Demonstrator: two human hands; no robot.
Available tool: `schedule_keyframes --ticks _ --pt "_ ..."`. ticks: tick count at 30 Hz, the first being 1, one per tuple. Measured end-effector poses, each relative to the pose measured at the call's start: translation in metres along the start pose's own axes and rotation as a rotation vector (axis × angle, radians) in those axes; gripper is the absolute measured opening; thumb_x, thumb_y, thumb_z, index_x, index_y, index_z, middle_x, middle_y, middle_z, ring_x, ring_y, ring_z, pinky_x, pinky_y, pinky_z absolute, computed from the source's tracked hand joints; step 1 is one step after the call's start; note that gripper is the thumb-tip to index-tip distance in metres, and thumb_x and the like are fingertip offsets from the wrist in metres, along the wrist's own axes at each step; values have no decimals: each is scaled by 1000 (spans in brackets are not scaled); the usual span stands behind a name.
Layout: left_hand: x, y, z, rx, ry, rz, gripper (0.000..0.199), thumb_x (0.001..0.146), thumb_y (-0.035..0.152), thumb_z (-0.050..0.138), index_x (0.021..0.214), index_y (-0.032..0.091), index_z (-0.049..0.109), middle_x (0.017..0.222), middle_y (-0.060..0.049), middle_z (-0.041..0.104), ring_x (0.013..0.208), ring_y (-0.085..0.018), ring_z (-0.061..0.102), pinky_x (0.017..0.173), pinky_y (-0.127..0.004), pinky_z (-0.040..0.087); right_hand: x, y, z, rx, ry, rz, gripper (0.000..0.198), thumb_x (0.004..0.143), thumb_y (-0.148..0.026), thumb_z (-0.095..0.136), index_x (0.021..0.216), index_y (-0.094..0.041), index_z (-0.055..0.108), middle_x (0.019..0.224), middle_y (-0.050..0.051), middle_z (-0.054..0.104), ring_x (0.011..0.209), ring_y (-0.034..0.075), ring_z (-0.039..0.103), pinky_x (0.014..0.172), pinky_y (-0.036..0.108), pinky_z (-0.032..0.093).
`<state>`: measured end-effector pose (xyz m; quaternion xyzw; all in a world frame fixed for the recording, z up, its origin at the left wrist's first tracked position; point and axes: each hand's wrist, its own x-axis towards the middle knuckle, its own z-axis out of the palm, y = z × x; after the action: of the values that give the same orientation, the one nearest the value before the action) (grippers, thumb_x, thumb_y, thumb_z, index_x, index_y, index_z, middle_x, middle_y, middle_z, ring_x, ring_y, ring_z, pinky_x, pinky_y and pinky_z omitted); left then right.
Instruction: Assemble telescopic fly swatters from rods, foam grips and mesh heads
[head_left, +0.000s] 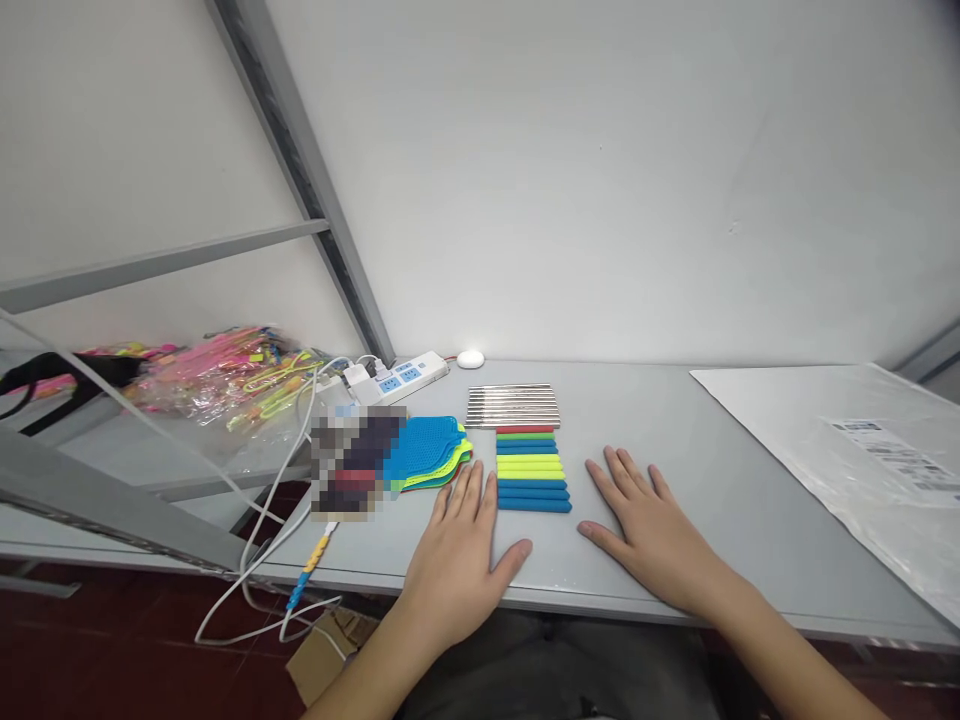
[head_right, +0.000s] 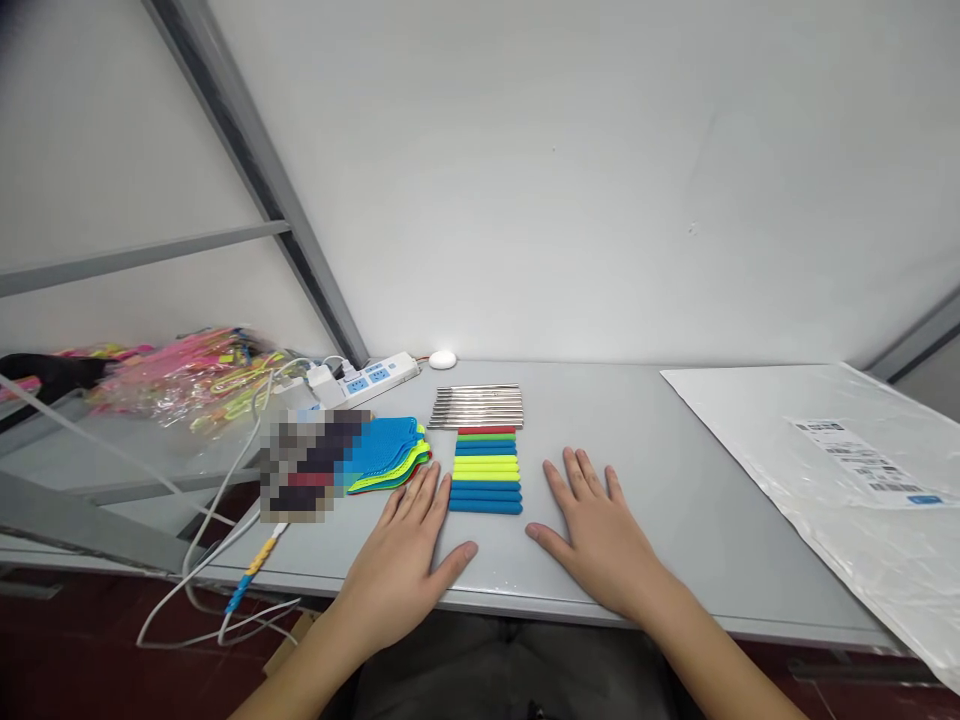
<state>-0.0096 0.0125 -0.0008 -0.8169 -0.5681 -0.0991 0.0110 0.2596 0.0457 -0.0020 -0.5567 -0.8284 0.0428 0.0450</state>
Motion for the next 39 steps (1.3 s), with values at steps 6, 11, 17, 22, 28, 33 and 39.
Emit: schedule_keyframes --ticks 6,11,17,22,28,33,39 --pt "1 1 3 27 38 2 78 93 62 36 153 13 22 159 -16 19 148 -30 14 116 -47 20 4 -20 1 15 -63 108 96 86 -78 19 155 -12 14 160 15 3 147 32 -3 116 59 9" --pt "2 3 2 39 29 -23 79 93 62 36 153 11 23 159 -17 20 147 -30 15 116 -47 22 13 -33 2 58 -103 137 107 81 -84 19 154 -6 9 160 18 -2 147 34 -8 115 62 3" --pt "3 4 2 44 15 -25 81 93 63 35 153 10 22 158 -18 20 148 -31 14 116 -49 22 22 -38 1 97 -117 108 121 73 -90 21 153 0 7 159 20 -5 146 35 -11 115 61 -1" --pt "4 4 3 38 7 -34 82 92 64 35 153 9 22 159 -18 19 147 -32 14 116 -50 21 24 -40 3 99 -124 86 120 74 -90 22 153 -2 6 159 19 -5 146 34 -10 115 60 0" --pt "3 4 3 27 40 -22 79 93 62 35 152 11 23 158 -17 22 147 -32 14 116 -50 21 26 -40 3 97 -115 50 115 77 -87 23 154 -2 5 160 17 -3 147 35 -9 116 59 0" --pt "4 5 2 37 9 -36 80 93 64 34 152 11 24 159 -17 20 148 -32 13 116 -50 21 26 -40 0 94 -120 -20 103 84 -79 24 154 -6 3 160 14 -5 147 31 -10 117 57 0" --pt "3 5 2 18 2 -44 80 92 64 34 154 14 20 160 -15 16 148 -31 13 115 -50 23 27 -40 0 95 -113 -30 100 86 -76 26 154 -6 3 160 14 -5 147 30 -10 117 56 2"
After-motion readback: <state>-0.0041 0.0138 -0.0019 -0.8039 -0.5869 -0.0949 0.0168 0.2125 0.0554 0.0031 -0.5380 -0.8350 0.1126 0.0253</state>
